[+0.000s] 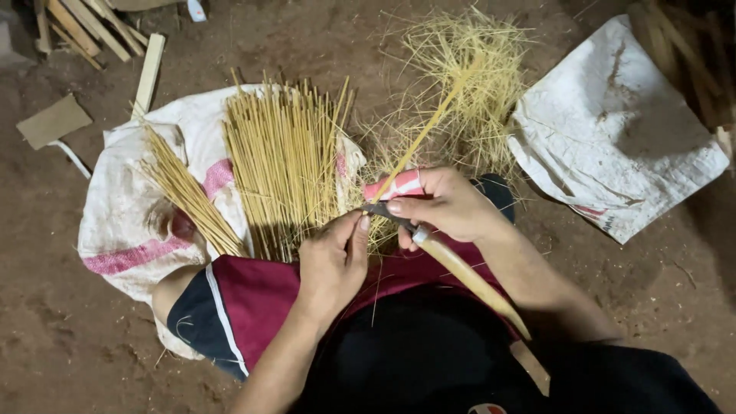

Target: Using a knife to strip thin fibers from a wooden stick while sitting on a sack of materials.

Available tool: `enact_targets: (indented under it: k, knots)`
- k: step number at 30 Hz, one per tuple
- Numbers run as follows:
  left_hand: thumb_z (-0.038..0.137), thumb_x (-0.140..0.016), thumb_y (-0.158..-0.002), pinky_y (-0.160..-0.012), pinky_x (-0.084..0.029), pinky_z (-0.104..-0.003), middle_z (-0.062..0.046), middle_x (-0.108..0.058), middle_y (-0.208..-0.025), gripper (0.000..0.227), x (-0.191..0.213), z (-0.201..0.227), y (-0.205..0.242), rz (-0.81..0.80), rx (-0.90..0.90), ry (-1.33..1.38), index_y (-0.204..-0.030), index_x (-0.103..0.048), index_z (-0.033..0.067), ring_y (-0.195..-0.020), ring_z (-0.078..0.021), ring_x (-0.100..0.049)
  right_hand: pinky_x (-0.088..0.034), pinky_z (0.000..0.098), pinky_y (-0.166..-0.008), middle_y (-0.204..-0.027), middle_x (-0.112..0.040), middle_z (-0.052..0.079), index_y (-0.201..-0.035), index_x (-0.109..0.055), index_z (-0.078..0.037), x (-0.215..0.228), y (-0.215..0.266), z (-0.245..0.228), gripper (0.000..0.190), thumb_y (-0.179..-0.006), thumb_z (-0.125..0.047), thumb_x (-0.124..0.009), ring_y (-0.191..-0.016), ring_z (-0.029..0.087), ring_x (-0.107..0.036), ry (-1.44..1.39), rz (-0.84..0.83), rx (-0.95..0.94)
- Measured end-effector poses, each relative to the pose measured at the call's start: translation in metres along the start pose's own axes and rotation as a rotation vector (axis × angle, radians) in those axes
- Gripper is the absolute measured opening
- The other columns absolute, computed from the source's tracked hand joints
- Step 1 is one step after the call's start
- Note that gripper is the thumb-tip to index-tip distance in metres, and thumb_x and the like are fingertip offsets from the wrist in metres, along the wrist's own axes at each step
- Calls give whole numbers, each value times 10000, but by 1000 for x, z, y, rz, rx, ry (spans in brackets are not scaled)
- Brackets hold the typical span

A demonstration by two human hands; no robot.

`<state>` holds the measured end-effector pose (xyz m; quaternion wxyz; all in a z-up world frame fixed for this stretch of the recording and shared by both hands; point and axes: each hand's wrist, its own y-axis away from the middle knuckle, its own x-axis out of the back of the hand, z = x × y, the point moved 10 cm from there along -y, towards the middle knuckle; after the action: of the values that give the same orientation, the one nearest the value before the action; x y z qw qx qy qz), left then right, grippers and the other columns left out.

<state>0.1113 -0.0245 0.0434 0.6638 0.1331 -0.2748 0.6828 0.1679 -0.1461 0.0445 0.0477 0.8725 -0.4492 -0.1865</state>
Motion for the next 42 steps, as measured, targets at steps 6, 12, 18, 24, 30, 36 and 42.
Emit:
enact_targets:
  k: [6,12,18,24,30,36,42]
  knots:
    - [137,-619,-976,-490,-574,-380,-142,-756,-695,185,11,12,33,33,-83,-92,-1042,-791,115,-560,-317,-731,-639,418,-435,-887,-667,263,-1152,-631,115,56,22,-31,267,-900,87,-545,-495,245,-674,16,80,207]
    - [229,-470,-1054,-310,-371,-237,15,-662,-675,303,11,-11,56,-86,-44,-79,-1148,-724,93,-388,-58,-475,-635,244,-495,-1029,-712,180,-1248,-619,50,104,20,-60,280,-971,32,-585,-593,172,-698,-29,171,232]
    - [219,-469,-1066,-313,-377,-241,20,-582,-601,281,22,-26,57,-54,-30,-85,-1089,-715,86,-395,-70,-479,-612,330,-500,-898,-693,88,-1104,-717,-60,185,41,-84,111,-1023,-33,-646,-573,274,-659,-118,368,456]
    - [197,-466,-1069,-382,-355,-273,36,-477,-555,266,-6,-6,29,-126,33,89,-1057,-708,88,-419,-81,-444,-692,143,-491,-1342,-613,196,-1280,-599,-1,-3,14,-19,319,-968,-4,-535,-579,119,-756,445,-147,39]
    - [121,-521,-1040,-414,-461,-302,-7,-667,-663,199,-1,9,36,-62,-163,-83,-1122,-700,88,-455,-118,-570,-685,205,-574,-1310,-655,196,-1230,-618,47,9,16,-19,272,-970,12,-546,-614,142,-743,278,-209,70]
    - [173,-507,-1045,-299,-451,-228,-5,-726,-690,238,11,-17,60,-64,-156,-68,-1085,-732,107,-373,-59,-539,-533,207,-395,-1089,-767,110,-1161,-717,-49,103,35,-76,252,-999,7,-532,-478,130,-597,281,591,-160]
    - [174,-475,-1060,-442,-413,-257,33,-552,-650,196,8,-30,40,-81,113,254,-1008,-628,62,-519,-78,-492,-539,194,-440,-805,-706,141,-1230,-705,-45,76,41,-54,265,-1036,-42,-525,-493,123,-576,259,696,-319]
